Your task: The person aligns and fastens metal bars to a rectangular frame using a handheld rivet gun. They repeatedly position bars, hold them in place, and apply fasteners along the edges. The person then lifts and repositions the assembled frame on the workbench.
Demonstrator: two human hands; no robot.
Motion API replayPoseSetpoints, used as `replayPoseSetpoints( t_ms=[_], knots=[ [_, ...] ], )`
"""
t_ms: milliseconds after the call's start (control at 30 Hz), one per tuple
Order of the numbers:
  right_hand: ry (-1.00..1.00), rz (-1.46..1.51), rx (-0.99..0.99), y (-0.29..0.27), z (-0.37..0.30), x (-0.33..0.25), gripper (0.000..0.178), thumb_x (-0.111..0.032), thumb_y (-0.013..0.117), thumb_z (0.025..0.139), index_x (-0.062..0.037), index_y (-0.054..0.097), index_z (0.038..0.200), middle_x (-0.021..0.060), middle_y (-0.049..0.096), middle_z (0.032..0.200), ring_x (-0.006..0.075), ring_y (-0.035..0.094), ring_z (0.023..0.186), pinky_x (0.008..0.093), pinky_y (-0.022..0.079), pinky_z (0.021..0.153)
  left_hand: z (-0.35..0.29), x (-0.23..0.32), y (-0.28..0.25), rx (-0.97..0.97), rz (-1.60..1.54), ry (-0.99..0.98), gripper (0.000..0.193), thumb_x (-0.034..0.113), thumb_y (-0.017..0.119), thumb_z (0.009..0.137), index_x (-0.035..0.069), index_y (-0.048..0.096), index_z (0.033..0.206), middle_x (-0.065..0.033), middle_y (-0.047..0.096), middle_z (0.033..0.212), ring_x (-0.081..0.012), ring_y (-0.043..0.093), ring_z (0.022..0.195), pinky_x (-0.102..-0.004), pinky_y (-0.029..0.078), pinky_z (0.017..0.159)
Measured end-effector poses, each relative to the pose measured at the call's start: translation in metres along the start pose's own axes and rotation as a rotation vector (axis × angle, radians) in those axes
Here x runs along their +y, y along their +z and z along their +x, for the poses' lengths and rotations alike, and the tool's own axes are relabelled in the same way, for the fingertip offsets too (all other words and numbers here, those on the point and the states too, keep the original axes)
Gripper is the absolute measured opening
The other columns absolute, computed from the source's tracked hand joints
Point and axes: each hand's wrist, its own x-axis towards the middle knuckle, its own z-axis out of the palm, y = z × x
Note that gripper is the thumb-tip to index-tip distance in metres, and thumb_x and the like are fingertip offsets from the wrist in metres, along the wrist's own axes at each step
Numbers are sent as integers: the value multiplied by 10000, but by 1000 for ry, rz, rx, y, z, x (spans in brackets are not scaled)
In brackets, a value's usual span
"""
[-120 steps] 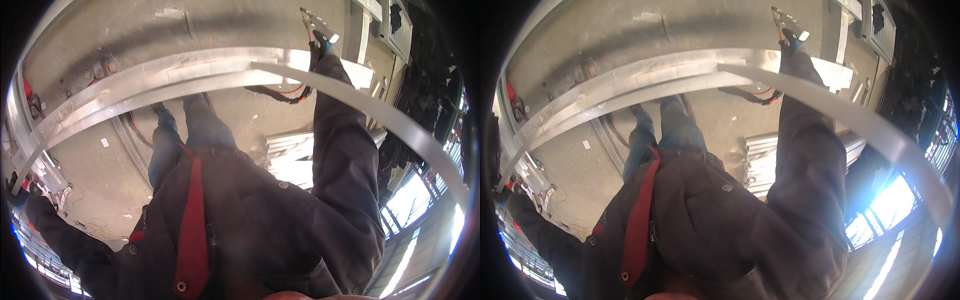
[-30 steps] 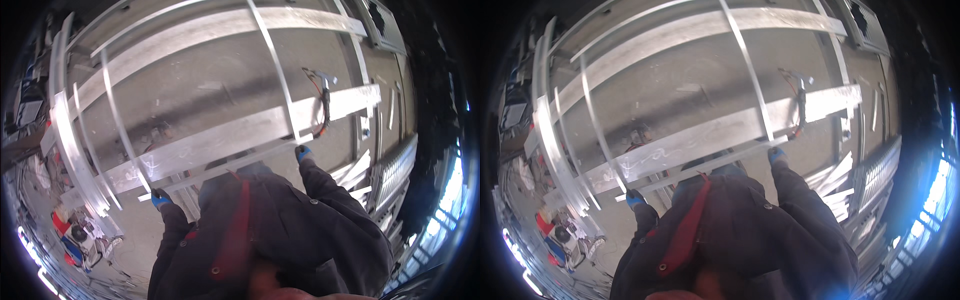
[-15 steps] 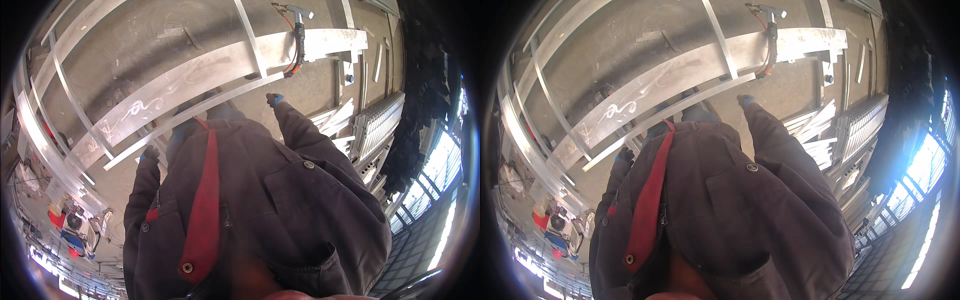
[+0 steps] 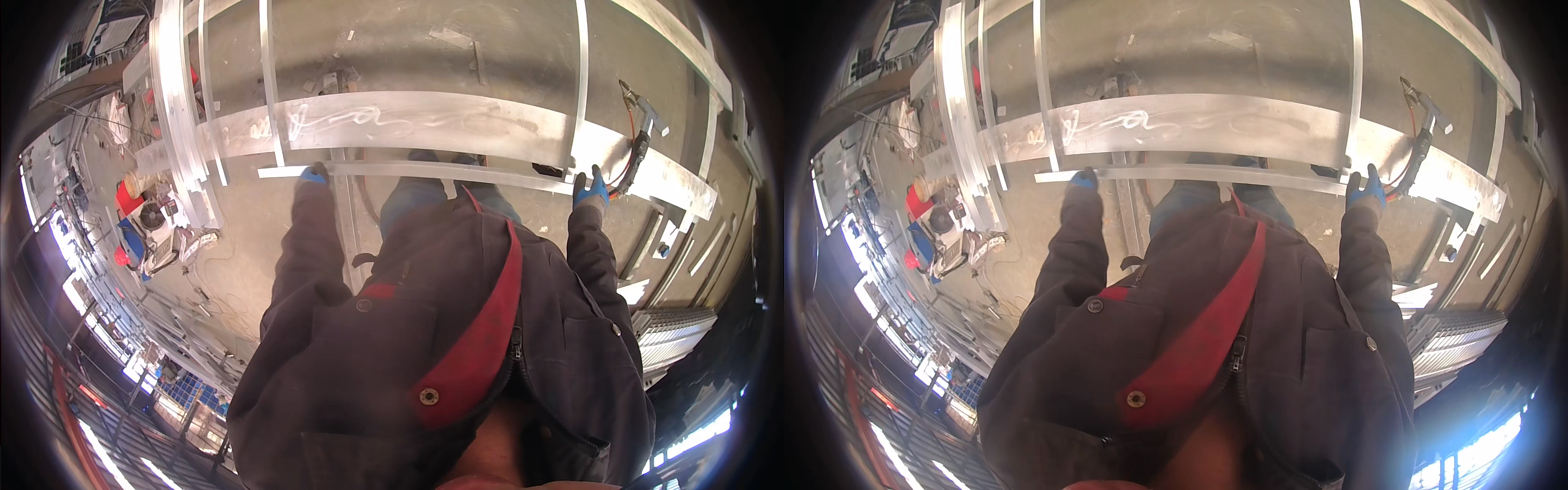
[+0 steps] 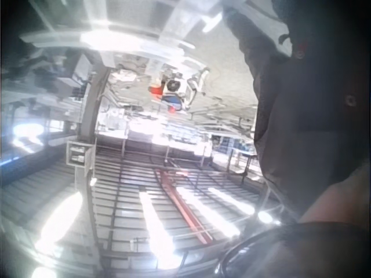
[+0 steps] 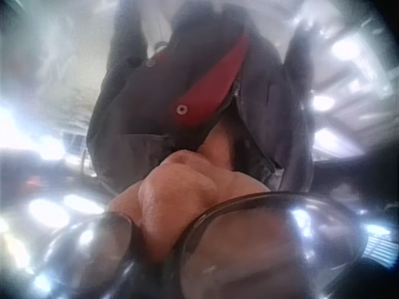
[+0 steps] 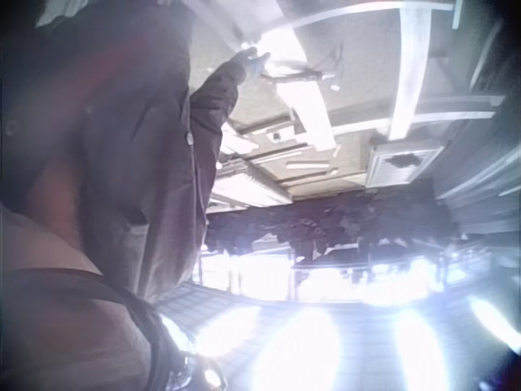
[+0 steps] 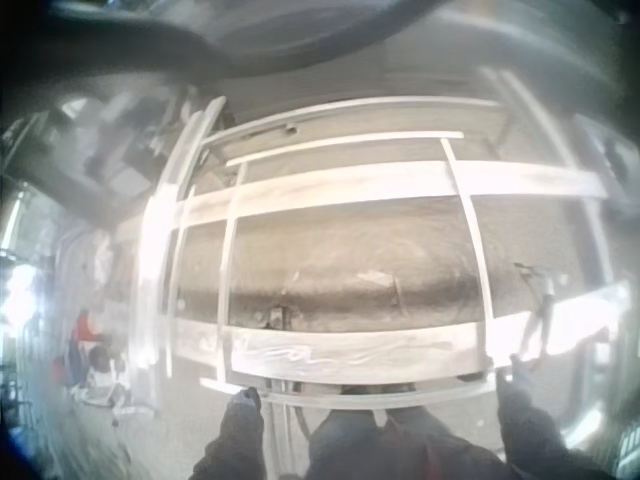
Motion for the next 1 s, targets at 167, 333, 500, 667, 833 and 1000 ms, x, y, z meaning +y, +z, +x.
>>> replayPoseSetpoints(
  t_ms=[167,333,500,667,833,1000],
  knots=[
    [-116,-97,-158,25,9,-27,581,-340,627,958,-38,518,1442,249,632,1344,445,632,1188,467,511,1026,31,-33,-47,569,-210,320,500,261,608,948,54,569,1401,-250,599,1394,-433,573,1285,-444,479,1075],
    [-55,-132,-288,21,12,-52,488,-310,616,939,-57,534,1347,266,646,1282,470,632,1155,515,517,981,70,-37,-50,272,-117,266,551,126,604,907,36,485,1438,-275,617,1300,-451,600,1230,-454,501,997],
    [57,-136,-437,14,19,-58,392,-256,546,931,-56,524,1268,269,610,1323,478,602,1196,541,481,1010,80,-46,-53,102,-99,185,474,127,513,942,21,544,1403,-248,546,1436,-451,592,1239,-487,492,1051],
    [261,152,-328,25,23,-50,418,-277,613,936,-124,593,1324,190,719,1216,392,686,1130,504,530,968,101,-60,-60,141,-326,229,315,281,555,1013,72,642,1233,-93,693,1123,-305,680,1029,-427,526,936],
    [390,-206,-405,13,22,-52,562,-429,621,929,-131,603,1405,216,692,1274,412,664,1155,501,530,982,103,-54,-58,53,-100,-32,451,345,685,922,94,647,1296,-208,724,1205,-356,694,1154,-422,554,935],
    [394,-325,-490,-8,24,-79,404,-389,595,960,-140,663,1271,182,710,1233,381,668,1173,488,535,995,88,-51,-61,88,-71,-86,317,300,649,974,143,649,1250,-128,742,1149,-315,712,1077,-434,545,916]
  ],
)
